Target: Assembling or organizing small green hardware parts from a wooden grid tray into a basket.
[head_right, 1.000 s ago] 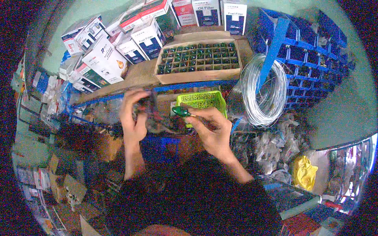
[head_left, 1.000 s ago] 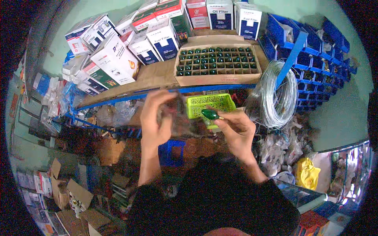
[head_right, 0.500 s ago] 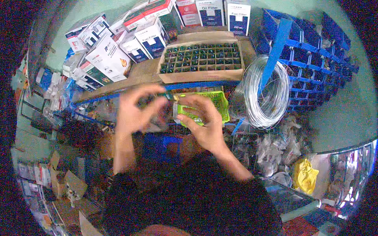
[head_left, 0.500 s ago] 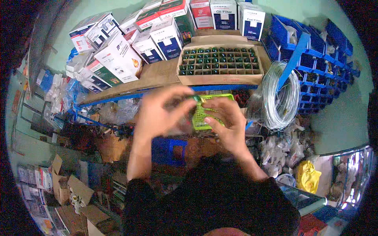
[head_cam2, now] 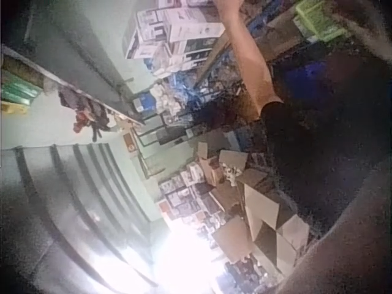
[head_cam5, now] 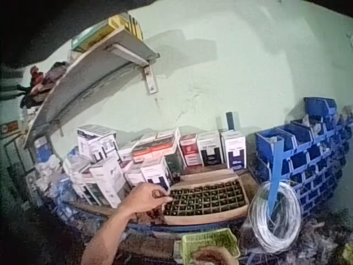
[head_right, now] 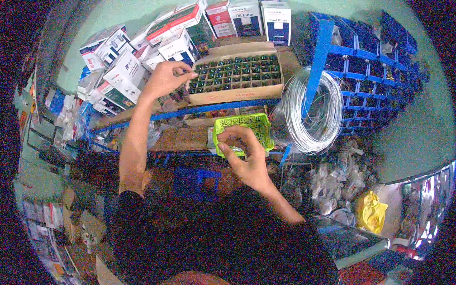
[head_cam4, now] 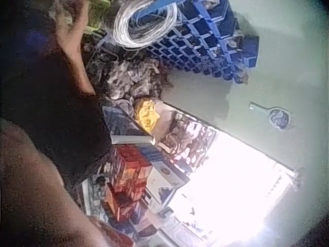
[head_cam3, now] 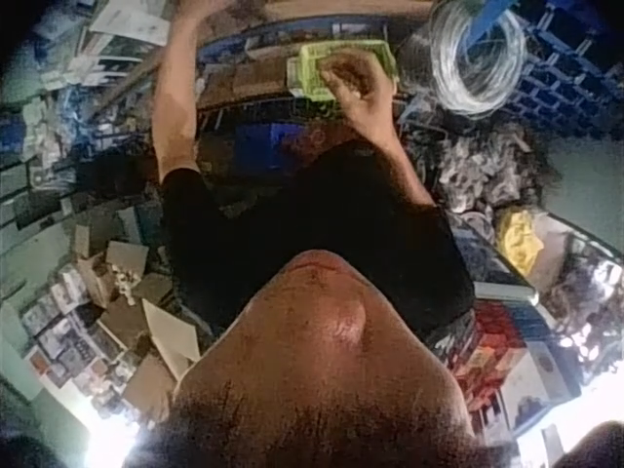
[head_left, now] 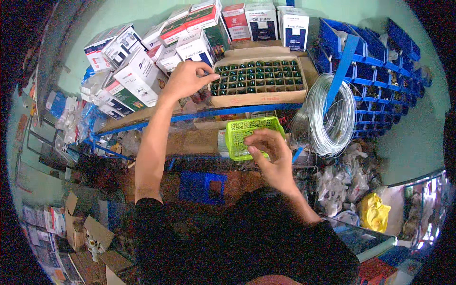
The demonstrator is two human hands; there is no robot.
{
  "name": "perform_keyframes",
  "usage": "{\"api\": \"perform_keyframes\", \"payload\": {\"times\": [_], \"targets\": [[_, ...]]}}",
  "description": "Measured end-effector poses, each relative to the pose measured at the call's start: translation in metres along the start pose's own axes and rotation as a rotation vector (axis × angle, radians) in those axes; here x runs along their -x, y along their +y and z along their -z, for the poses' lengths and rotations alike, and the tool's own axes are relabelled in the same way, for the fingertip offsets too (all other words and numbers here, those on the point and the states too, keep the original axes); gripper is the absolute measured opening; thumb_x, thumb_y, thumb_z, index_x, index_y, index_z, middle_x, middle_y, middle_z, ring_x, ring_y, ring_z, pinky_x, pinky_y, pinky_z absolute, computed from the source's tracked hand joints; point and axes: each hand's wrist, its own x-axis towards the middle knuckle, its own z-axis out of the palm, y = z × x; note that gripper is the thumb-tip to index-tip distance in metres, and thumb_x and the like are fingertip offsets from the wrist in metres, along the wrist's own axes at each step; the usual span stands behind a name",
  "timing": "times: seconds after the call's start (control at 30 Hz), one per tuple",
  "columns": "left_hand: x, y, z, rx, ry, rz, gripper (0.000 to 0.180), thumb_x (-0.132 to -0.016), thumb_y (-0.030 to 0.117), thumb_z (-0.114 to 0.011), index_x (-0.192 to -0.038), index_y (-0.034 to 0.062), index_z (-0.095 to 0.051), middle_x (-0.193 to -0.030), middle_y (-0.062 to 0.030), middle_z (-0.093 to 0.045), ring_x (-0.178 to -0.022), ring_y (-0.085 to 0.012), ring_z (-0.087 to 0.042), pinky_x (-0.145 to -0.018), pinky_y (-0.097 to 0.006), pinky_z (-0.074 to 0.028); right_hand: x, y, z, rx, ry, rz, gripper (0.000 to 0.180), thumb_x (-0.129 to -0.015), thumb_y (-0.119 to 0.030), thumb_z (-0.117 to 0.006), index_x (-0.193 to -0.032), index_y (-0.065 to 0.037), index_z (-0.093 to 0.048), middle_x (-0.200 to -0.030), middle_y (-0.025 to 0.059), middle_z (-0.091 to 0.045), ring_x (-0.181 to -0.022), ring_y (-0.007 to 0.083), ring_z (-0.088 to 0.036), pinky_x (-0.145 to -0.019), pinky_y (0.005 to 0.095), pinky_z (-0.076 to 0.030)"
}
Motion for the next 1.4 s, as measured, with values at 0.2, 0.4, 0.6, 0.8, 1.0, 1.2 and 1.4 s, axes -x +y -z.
{"api": "perform_keyframes", "payload": {"times": [0.2,0.4,0.6,0.8,1.0,1.2,1.4], "targets": [[0.056,0.023,0.003,0.419,0.395,0.026,0.022,-0.095,0.023,-0.072,-0.104,0.0029,-0.076,-0.093,-0.0104,-0.076,-0.082,-0.0141,-0.069,-0.074,-0.03,-0.054,-0.003,0.01,0.006,-0.004,-0.031,-0.066,0.049,-0.089,-0.001,-0.075,-0.132,0.0,-0.051,-0.121,0.0118,-0.065,-0.114,0.0205,-0.064,-0.1,0.0369,-0.053],[0.147,0.094,-0.068,0.611,0.099,-0.224,0.033,-0.087,0.014,-0.077,-0.119,0.0071,-0.07,-0.104,-0.0104,-0.072,-0.1,-0.0229,-0.07,-0.091,-0.037,-0.053,0.012,0.017,0.006,0.293,-0.332,-0.193,0.062,-0.085,-0.005,-0.075,-0.14,0.0,-0.048,-0.128,0.016,-0.062,-0.121,0.026,-0.061,-0.101,0.0391,-0.049],[0.198,0.06,-0.152,0.817,-0.006,-0.103,0.058,-0.075,0.02,-0.09,-0.126,0.0062,-0.066,-0.129,-0.0146,-0.065,-0.119,-0.0275,-0.064,-0.102,-0.039,-0.05,0.048,0.075,0.054,0.418,-0.201,-0.223,0.038,-0.081,-0.008,-0.071,-0.116,0.004,-0.064,-0.106,0.0211,-0.068,-0.102,0.0311,-0.069,-0.091,0.038,-0.053],[0.225,0.05,-0.223,0.781,-0.091,-0.016,0.043,-0.079,0.014,-0.086,-0.119,0.006,-0.071,-0.118,-0.0141,-0.072,-0.108,-0.029,-0.07,-0.093,-0.041,-0.056,0.064,0.084,0.066,0.624,-0.146,-0.112,0.033,-0.082,-0.009,-0.071,-0.111,0.005,-0.065,-0.104,0.0212,-0.07,-0.095,0.03,-0.07,-0.086,0.0399,-0.054],[0.22,0.035,-0.266,1.119,-0.109,0.257,0.025,-0.091,0.016,-0.075,-0.111,0.0017,-0.072,-0.108,-0.0097,-0.074,-0.1,-0.0188,-0.068,-0.091,-0.034,-0.052,0.062,0.075,0.081,0.571,-0.294,-0.439,0.032,-0.088,-0.008,-0.069,-0.118,0.003,-0.066,-0.111,0.0136,-0.071,-0.103,0.0224,-0.067,-0.092,0.0365,-0.052],[0.217,0.055,-0.266,1.719,0.062,0.586,0.031,-0.095,0.009,-0.064,-0.126,0.0033,-0.064,-0.12,-0.0085,-0.069,-0.112,-0.0224,-0.064,-0.099,-0.036,-0.049,0.067,0.101,0.095,-0.241,0.024,-0.677,0.042,-0.093,-0.005,-0.068,-0.133,0.001,-0.056,-0.124,0.0046,-0.065,-0.113,0.0146,-0.059,-0.098,0.03,-0.047],[0.21,0.054,-0.229,2.261,0.194,0.891,0.05,-0.091,0.032,-0.065,-0.132,0.0046,-0.058,-0.123,-0.011,-0.066,-0.114,-0.0306,-0.062,-0.102,-0.048,-0.048,0.05,0.09,0.07,0.347,-0.055,-0.4,0.044,-0.094,-0.014,-0.072,-0.133,0.0,-0.057,-0.121,0.012,-0.067,-0.111,0.0198,-0.062,-0.098,0.0369,-0.049]]}}
